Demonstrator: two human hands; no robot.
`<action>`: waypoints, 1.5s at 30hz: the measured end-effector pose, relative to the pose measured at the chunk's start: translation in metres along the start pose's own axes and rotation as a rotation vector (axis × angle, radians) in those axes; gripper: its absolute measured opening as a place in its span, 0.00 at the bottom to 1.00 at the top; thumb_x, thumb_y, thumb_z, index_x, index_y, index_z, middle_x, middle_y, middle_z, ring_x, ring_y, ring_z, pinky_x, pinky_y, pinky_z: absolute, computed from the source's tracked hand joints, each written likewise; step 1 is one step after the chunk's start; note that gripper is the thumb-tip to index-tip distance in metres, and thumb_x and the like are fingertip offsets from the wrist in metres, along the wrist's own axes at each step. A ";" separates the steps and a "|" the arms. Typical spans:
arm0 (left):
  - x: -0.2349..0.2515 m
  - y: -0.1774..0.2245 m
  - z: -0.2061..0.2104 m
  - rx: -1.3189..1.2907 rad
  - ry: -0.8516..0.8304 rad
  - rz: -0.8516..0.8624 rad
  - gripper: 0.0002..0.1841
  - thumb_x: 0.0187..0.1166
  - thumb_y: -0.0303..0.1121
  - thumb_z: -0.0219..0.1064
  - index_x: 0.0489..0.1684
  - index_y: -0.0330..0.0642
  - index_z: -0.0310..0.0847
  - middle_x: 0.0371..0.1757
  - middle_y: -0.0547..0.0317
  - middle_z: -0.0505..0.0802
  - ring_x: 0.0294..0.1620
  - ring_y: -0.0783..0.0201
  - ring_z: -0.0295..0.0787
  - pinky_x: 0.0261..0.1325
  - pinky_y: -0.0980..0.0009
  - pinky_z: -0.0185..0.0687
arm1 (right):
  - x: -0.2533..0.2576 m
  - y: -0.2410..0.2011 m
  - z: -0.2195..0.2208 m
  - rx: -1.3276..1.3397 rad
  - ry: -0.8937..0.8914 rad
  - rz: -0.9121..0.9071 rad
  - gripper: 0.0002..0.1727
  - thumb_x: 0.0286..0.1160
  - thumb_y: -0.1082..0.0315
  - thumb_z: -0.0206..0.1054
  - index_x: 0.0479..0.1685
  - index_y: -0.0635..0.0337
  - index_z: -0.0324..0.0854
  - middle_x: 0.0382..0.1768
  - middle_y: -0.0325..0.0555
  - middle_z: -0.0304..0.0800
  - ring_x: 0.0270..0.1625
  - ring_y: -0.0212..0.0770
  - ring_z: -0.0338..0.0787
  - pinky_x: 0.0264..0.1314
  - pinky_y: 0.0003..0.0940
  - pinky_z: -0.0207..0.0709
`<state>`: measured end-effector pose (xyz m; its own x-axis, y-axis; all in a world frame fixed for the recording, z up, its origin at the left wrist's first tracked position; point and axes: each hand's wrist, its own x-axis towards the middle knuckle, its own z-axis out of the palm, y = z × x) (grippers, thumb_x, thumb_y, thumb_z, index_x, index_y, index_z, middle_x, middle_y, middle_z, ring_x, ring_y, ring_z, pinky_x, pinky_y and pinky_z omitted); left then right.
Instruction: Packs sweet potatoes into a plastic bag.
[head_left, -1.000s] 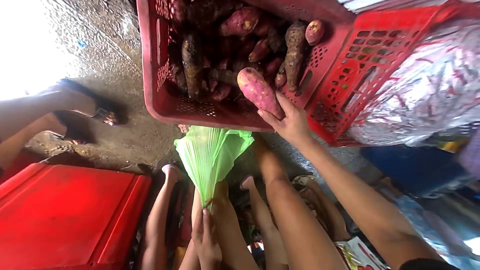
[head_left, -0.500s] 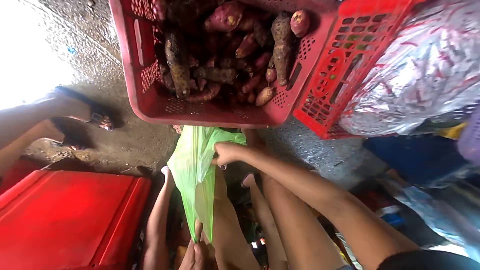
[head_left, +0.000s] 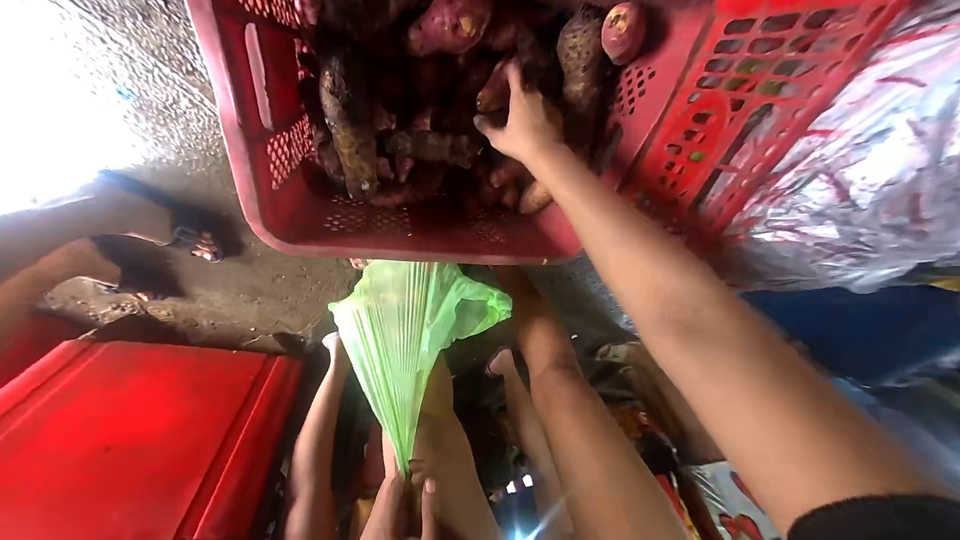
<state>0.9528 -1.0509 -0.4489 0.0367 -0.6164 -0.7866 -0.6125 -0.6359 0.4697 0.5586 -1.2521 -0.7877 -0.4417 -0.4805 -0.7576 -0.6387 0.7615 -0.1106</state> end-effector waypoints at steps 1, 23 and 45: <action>0.001 0.001 -0.001 0.000 -0.006 -0.004 0.13 0.80 0.37 0.67 0.52 0.36 0.85 0.34 0.73 0.89 0.31 0.84 0.82 0.37 0.85 0.82 | 0.010 -0.005 0.002 -0.023 -0.007 0.000 0.57 0.68 0.38 0.74 0.95 0.50 0.45 0.73 0.59 0.83 0.71 0.62 0.86 0.68 0.64 0.79; 0.013 0.015 -0.003 -0.030 -0.026 -0.036 0.17 0.80 0.41 0.69 0.54 0.35 0.84 0.31 0.72 0.88 0.29 0.84 0.81 0.35 0.85 0.81 | 0.011 -0.075 0.015 -0.079 -0.103 0.038 0.53 0.68 0.44 0.74 0.92 0.58 0.55 0.86 0.64 0.63 0.84 0.63 0.72 0.74 0.63 0.74; 0.022 0.018 -0.015 -0.088 -0.004 -0.080 0.17 0.79 0.40 0.69 0.59 0.39 0.81 0.29 0.78 0.83 0.24 0.87 0.74 0.29 0.90 0.72 | 0.001 -0.115 0.048 -0.519 -0.288 -0.545 0.16 0.84 0.79 0.55 0.62 0.76 0.82 0.68 0.66 0.84 0.79 0.61 0.78 0.86 0.53 0.63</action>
<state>0.9545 -1.0828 -0.4512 0.0794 -0.5606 -0.8243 -0.5362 -0.7211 0.4387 0.6614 -1.3190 -0.8061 0.1509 -0.5415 -0.8270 -0.9600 0.1192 -0.2532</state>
